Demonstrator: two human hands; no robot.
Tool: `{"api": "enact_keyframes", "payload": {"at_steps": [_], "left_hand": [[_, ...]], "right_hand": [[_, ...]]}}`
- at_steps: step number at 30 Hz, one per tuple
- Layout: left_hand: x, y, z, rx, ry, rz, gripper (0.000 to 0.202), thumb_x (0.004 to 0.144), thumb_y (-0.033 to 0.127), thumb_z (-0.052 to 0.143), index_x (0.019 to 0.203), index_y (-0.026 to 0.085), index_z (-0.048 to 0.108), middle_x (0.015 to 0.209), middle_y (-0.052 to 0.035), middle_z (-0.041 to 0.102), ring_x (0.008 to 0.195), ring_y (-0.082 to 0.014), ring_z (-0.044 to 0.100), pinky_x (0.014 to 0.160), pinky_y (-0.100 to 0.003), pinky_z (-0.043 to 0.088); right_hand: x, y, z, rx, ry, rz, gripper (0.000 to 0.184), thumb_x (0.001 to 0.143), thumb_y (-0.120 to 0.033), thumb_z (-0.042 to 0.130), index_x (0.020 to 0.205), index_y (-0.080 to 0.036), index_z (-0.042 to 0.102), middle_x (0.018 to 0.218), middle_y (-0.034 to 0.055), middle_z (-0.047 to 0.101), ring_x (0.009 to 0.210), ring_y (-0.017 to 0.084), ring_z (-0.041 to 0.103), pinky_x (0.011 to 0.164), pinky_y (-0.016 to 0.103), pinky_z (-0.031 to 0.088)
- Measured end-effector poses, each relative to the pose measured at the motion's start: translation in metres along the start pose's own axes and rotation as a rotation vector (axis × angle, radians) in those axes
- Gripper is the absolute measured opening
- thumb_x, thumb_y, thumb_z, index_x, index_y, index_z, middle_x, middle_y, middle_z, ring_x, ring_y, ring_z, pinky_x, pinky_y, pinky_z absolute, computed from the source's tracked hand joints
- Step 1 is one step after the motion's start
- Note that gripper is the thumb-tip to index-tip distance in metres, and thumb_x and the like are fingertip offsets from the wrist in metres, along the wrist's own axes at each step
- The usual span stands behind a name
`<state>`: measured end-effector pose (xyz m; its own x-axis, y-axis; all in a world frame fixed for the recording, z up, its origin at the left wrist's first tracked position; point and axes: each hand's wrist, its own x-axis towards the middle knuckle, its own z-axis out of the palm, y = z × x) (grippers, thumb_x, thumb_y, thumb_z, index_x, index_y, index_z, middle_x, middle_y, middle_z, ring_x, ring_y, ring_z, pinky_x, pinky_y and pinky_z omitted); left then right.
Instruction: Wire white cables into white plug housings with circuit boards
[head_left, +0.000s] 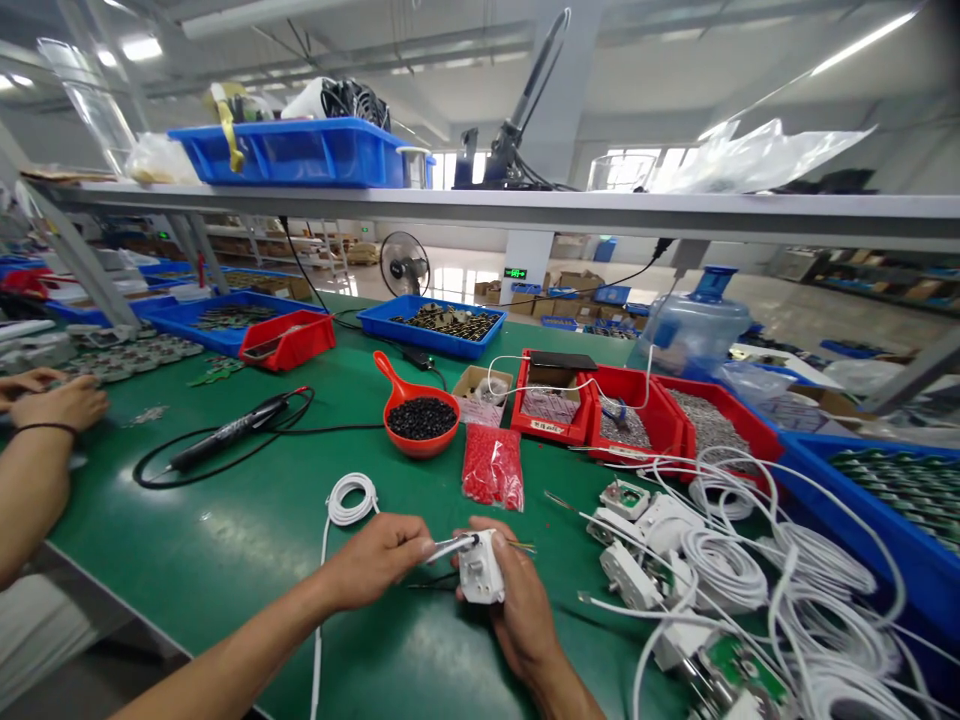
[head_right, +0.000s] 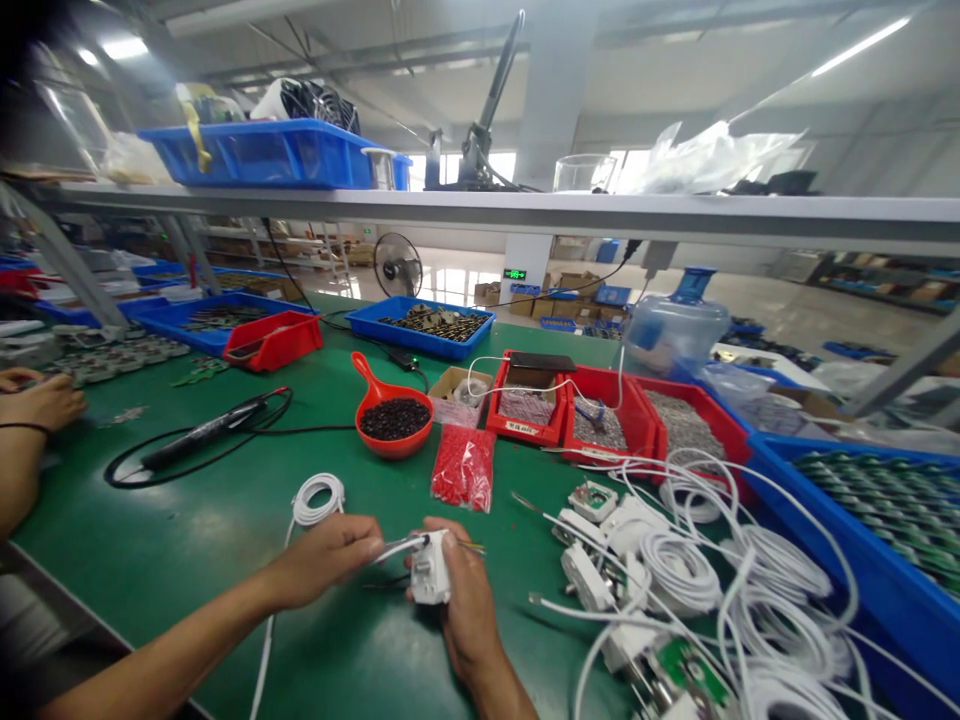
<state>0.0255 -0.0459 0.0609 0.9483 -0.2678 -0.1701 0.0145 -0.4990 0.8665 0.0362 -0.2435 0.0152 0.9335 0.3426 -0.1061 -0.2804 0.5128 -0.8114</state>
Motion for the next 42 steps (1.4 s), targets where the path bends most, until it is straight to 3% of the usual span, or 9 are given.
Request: {"api": "enact_keyframes", "payload": {"at_steps": [9, 18, 22, 26, 28, 30, 34, 37, 42], "left_hand": [[0.003, -0.010, 0.016, -0.227, 0.003, -0.003, 0.049, 0.085, 0.060, 0.048, 0.073, 0.012, 0.050, 0.052, 0.0061, 0.040, 0.047, -0.0055, 0.031, 0.046, -0.016, 0.021], [0.006, -0.009, 0.009, -0.129, -0.062, -0.012, 0.043, 0.085, 0.051, 0.051, 0.067, 0.012, 0.049, 0.053, 0.0043, 0.044, 0.049, -0.0059, 0.035, 0.047, -0.017, 0.022], [0.009, -0.013, 0.006, -0.057, -0.079, 0.015, 0.040, 0.089, 0.046, 0.048, 0.070, 0.011, 0.053, 0.057, 0.0033, 0.047, 0.052, -0.0071, 0.039, 0.050, -0.018, 0.026], [0.008, 0.001, -0.012, 0.488, -0.012, 0.315, 0.033, 0.095, 0.036, 0.044, 0.077, 0.013, 0.059, 0.069, -0.0005, 0.056, 0.066, -0.0107, 0.049, 0.062, -0.021, 0.032], [0.004, 0.021, -0.019, 0.892, 0.021, 0.539, 0.026, 0.095, 0.028, 0.045, 0.078, 0.016, 0.060, 0.072, -0.0025, 0.057, 0.071, -0.0134, 0.050, 0.066, -0.026, 0.031], [-0.003, 0.043, -0.021, 1.172, -0.042, 0.707, 0.018, 0.092, 0.019, 0.047, 0.078, 0.016, 0.059, 0.072, -0.0043, 0.056, 0.070, -0.0152, 0.048, 0.066, -0.030, 0.030], [-0.013, 0.072, -0.023, 1.365, -0.137, 0.793, 0.012, 0.088, 0.013, 0.051, 0.078, 0.016, 0.057, 0.070, -0.0044, 0.055, 0.065, -0.0157, 0.044, 0.064, -0.033, 0.027], [-0.014, 0.067, -0.030, 1.320, -0.015, 0.749, 0.015, 0.092, 0.016, 0.047, 0.080, 0.017, 0.056, 0.071, -0.0033, 0.054, 0.066, -0.0156, 0.043, 0.063, -0.032, 0.026], [-0.008, 0.032, -0.033, 1.059, 0.254, 0.531, 0.031, 0.098, 0.033, 0.042, 0.079, 0.017, 0.060, 0.071, -0.0019, 0.054, 0.068, -0.0130, 0.046, 0.063, -0.027, 0.027]], "right_hand": [[0.001, 0.006, 0.000, 0.080, -0.022, 0.011, 0.049, 0.085, -0.053, 0.060, 0.116, -0.015, 0.058, 0.101, 0.0111, 0.066, 0.083, 0.023, 0.062, 0.054, 0.027, 0.052], [-0.003, 0.001, -0.002, -0.065, -0.069, 0.016, 0.052, 0.084, -0.058, 0.056, 0.118, -0.019, 0.061, 0.098, 0.0100, 0.067, 0.071, 0.022, 0.062, 0.047, 0.027, 0.049], [-0.001, 0.003, -0.008, -0.159, -0.110, 0.017, 0.058, 0.086, -0.063, 0.051, 0.120, -0.017, 0.060, 0.080, 0.0074, 0.068, 0.056, 0.018, 0.059, 0.048, 0.027, 0.047], [0.001, -0.001, -0.010, -0.374, -0.161, -0.014, 0.059, 0.089, -0.062, 0.046, 0.121, -0.015, 0.060, 0.068, 0.0041, 0.064, 0.052, 0.015, 0.054, 0.048, 0.024, 0.042], [0.000, -0.004, -0.007, -0.593, -0.158, -0.102, 0.050, 0.092, -0.057, 0.046, 0.117, -0.017, 0.064, 0.078, 0.0059, 0.066, 0.066, 0.018, 0.059, 0.059, 0.027, 0.045], [-0.003, -0.006, -0.001, -0.838, -0.174, -0.210, 0.040, 0.094, -0.048, 0.047, 0.114, -0.021, 0.068, 0.093, 0.0078, 0.068, 0.085, 0.023, 0.061, 0.076, 0.032, 0.046], [-0.006, -0.007, 0.005, -0.981, -0.214, -0.257, 0.035, 0.097, -0.042, 0.043, 0.113, -0.024, 0.069, 0.104, 0.0077, 0.067, 0.099, 0.025, 0.059, 0.089, 0.036, 0.043], [-0.004, -0.006, 0.000, -0.817, -0.109, -0.223, 0.041, 0.096, -0.048, 0.041, 0.113, -0.021, 0.068, 0.100, 0.0071, 0.067, 0.092, 0.023, 0.061, 0.082, 0.032, 0.046], [0.002, -0.002, -0.010, -0.519, -0.002, -0.104, 0.055, 0.089, -0.062, 0.045, 0.112, -0.015, 0.064, 0.073, 0.0041, 0.063, 0.054, 0.015, 0.055, 0.046, 0.023, 0.043]]}}
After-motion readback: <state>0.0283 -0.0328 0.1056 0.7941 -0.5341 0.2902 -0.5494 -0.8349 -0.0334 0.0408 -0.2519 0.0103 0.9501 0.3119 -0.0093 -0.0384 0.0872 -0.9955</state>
